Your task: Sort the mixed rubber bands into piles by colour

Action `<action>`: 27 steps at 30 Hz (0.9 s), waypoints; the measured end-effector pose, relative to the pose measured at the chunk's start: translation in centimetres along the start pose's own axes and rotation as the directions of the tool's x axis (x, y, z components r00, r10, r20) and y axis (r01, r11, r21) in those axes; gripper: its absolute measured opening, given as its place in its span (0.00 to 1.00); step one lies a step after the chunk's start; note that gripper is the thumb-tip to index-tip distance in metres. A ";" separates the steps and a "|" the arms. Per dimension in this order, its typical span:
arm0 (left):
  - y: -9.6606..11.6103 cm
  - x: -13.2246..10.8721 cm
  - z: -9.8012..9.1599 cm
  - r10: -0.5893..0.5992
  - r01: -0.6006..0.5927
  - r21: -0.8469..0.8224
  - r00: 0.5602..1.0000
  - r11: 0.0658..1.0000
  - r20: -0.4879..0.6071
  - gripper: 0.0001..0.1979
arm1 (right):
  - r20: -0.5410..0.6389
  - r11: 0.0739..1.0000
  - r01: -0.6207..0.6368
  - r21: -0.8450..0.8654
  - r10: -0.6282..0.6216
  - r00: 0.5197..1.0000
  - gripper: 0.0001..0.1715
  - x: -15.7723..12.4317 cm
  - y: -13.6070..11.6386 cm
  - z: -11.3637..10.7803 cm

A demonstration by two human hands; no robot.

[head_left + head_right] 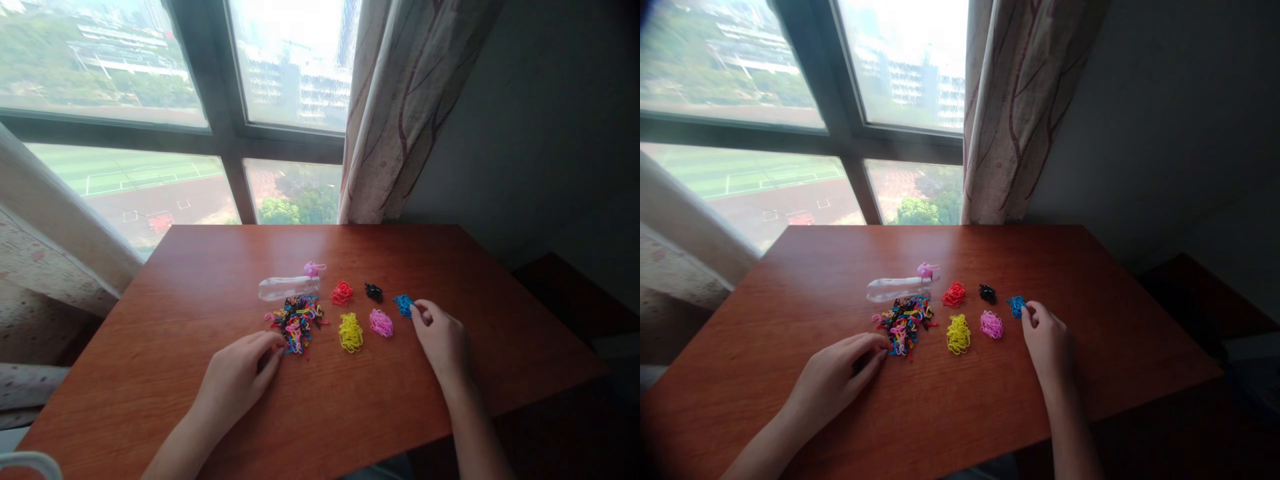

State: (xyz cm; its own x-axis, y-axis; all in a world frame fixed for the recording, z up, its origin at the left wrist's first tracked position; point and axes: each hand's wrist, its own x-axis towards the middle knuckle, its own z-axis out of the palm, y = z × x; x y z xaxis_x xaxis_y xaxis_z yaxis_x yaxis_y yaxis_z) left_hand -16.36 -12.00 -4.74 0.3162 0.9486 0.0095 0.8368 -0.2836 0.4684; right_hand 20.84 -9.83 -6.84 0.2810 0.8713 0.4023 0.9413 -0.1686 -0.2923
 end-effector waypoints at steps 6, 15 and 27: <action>0.2 0.0 -0.1 0.002 -0.002 -0.008 1.000 1.000 0.002 0.09 | -0.004 1.000 0.006 0.013 -0.006 1.000 0.18 -0.5 -0.3 -0.3; 0.1 -0.2 0.0 0.024 -0.025 -0.025 1.000 0.999 -0.009 0.08 | -0.028 0.961 0.110 0.254 -0.107 0.994 0.15 -3.2 -4.7 -1.3; 0.4 -0.1 -0.1 0.066 -0.066 -0.011 0.998 0.998 -0.017 0.08 | 0.171 0.820 0.223 0.527 -0.360 0.917 0.10 -8.9 -13.1 -0.2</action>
State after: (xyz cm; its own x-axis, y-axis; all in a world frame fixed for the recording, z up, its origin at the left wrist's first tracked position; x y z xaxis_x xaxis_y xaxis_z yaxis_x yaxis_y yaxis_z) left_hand -16.13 -12.20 -4.51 0.3632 0.9301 0.0550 0.8092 -0.3442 0.4761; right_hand 6.01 -15.52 -6.39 -0.1126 0.9386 0.3262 0.7358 0.2994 -0.6074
